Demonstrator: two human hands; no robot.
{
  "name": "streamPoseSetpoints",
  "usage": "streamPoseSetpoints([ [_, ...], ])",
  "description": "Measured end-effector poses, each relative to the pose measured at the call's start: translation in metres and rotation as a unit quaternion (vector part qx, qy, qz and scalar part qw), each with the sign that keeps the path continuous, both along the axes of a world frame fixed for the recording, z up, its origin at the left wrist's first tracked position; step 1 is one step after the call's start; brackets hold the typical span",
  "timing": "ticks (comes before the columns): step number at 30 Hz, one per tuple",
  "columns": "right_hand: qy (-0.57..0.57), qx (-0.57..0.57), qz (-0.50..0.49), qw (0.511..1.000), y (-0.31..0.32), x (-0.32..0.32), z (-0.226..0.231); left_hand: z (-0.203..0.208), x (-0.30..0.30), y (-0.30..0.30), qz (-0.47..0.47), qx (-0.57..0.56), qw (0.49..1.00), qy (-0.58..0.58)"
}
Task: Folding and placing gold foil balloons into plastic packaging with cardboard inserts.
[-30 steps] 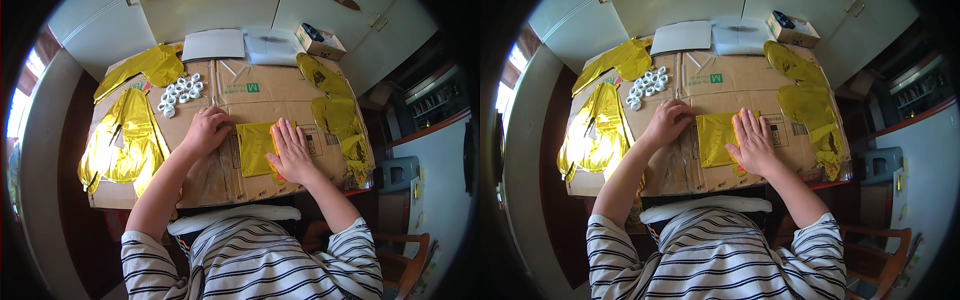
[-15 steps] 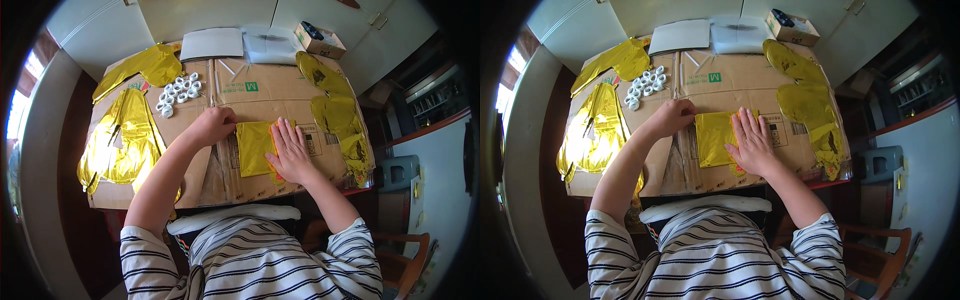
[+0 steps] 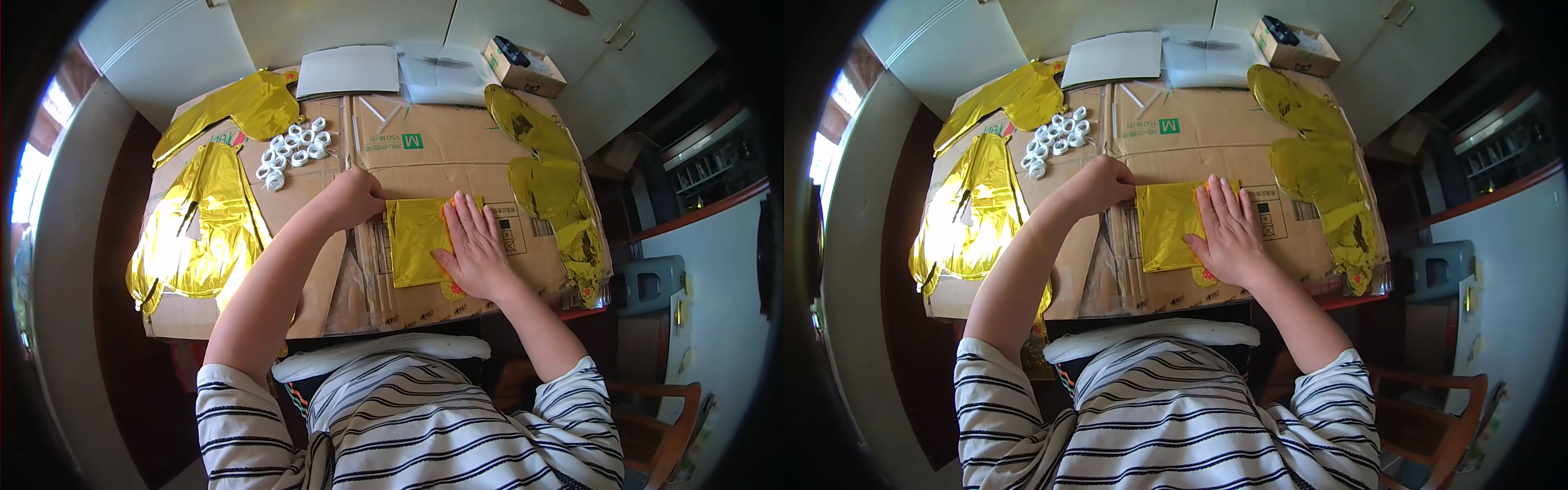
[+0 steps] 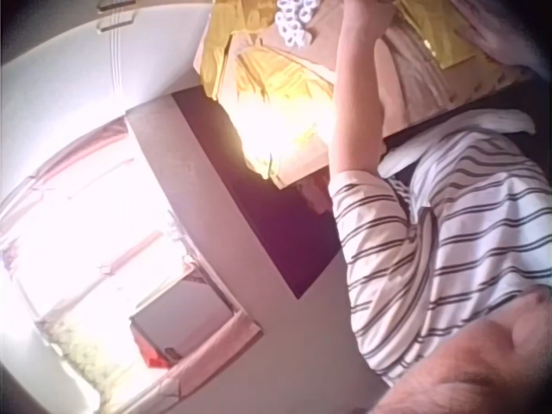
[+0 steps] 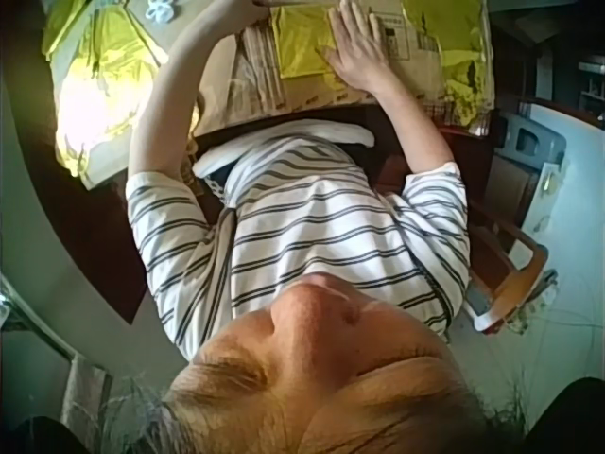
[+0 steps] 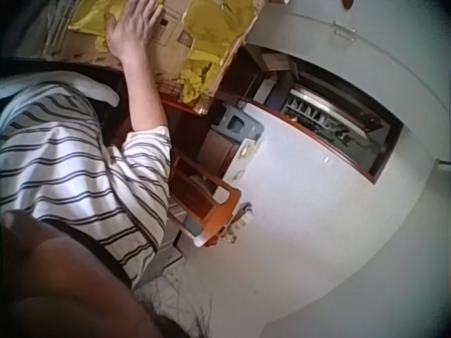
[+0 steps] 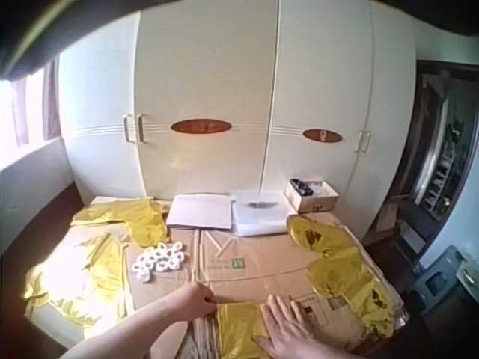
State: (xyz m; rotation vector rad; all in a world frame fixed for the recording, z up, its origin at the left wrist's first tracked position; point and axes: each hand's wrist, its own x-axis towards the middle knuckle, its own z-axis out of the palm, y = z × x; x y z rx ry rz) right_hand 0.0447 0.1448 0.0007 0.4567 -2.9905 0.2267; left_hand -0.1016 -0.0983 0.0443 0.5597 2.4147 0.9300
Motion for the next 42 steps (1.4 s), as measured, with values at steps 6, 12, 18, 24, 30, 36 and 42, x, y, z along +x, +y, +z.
streamPoseSetpoints([
  [6, -0.004, 0.002, -0.002, 1.000, 0.000, 0.000, -0.001, -0.005, 0.001, 0.000, -0.004, 0.001, 1.000, 0.021],
  [12, -0.005, 0.002, -0.001, 1.000, 0.000, 0.000, 0.000, -0.009, 0.005, 0.000, -0.001, 0.002, 0.997, 0.077],
  [18, -0.004, 0.006, -0.001, 1.000, 0.001, 0.000, -0.001, -0.012, 0.007, -0.003, -0.014, -0.007, 0.994, 0.111],
  [24, -0.001, 0.011, 0.000, 1.000, 0.001, 0.000, -0.002, -0.027, 0.013, -0.005, -0.038, 0.019, 0.974, 0.221],
  [30, 0.005, 0.003, 0.005, 1.000, 0.002, 0.000, -0.002, -0.038, 0.021, -0.006, -0.056, 0.050, 0.926, 0.370],
  [36, 0.010, 0.001, 0.005, 1.000, 0.002, 0.000, -0.003, -0.037, 0.021, -0.006, -0.073, 0.079, 0.893, 0.437],
  [42, 0.007, 0.005, 0.002, 1.000, 0.002, 0.000, -0.003, -0.033, 0.013, -0.010, -0.127, 0.074, 0.898, 0.413],
])
